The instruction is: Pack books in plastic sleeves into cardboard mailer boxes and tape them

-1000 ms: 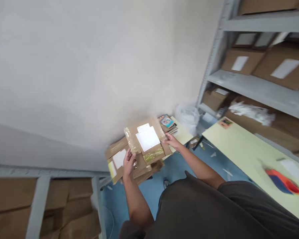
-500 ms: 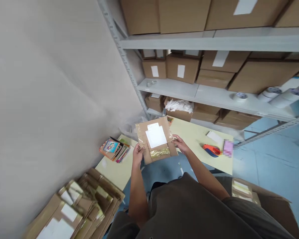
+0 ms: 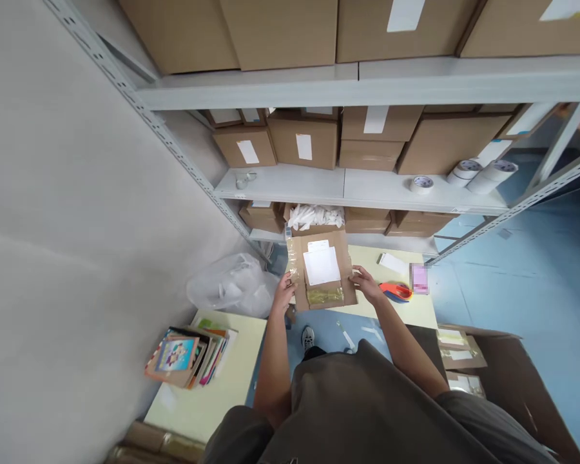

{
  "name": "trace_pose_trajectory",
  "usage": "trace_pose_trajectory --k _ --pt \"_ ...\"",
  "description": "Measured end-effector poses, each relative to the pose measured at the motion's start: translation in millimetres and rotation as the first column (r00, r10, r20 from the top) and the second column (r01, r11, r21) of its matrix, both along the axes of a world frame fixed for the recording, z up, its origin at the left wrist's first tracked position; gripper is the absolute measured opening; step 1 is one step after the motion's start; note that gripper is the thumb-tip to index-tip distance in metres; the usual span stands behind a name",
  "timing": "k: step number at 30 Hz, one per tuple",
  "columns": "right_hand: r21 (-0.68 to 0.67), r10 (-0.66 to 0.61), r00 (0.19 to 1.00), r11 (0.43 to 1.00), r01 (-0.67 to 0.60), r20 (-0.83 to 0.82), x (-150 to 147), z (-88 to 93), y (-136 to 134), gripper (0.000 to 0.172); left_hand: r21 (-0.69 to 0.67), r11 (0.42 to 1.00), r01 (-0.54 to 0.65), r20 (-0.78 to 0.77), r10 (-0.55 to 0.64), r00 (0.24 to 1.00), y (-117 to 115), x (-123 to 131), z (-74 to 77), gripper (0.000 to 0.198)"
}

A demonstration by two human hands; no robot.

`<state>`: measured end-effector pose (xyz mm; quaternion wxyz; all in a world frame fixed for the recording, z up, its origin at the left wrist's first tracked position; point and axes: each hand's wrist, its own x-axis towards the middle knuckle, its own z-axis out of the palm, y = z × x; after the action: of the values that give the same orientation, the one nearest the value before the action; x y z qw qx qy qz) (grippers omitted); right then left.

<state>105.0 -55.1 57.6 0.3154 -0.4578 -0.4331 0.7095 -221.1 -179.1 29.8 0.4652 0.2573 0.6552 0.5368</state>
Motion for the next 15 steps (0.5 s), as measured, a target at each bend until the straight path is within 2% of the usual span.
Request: trace_pose_trajectory --k 4,8,11,15 --pt "0.005 -0.1 0.994 0.995 0.099 0.043 -13 1.5 14 0.053 -0.005 0.996 0.094 0.071 -0.093 0.993 42 -22 -11.6 0.071" --pt "0.002 -0.198 0.974 0.98 0.199 0.11 -26 -3.6 17 0.051 0.027 0.98 0.2 0.106 -0.201 0.974 76 -33 -28.2 0.067" --pt "-0.009 -0.27 0.948 0.961 0.275 0.168 -32 -13.7 11 0.047 0.003 0.979 0.202 0.095 -0.201 0.975 91 -37 -46.3 0.065" --pt "-0.02 -0.331 0.923 0.94 0.341 0.196 -40 -35.3 1 0.049 -0.011 0.982 0.187 0.113 -0.185 0.976 102 -36 -69.5 0.058"
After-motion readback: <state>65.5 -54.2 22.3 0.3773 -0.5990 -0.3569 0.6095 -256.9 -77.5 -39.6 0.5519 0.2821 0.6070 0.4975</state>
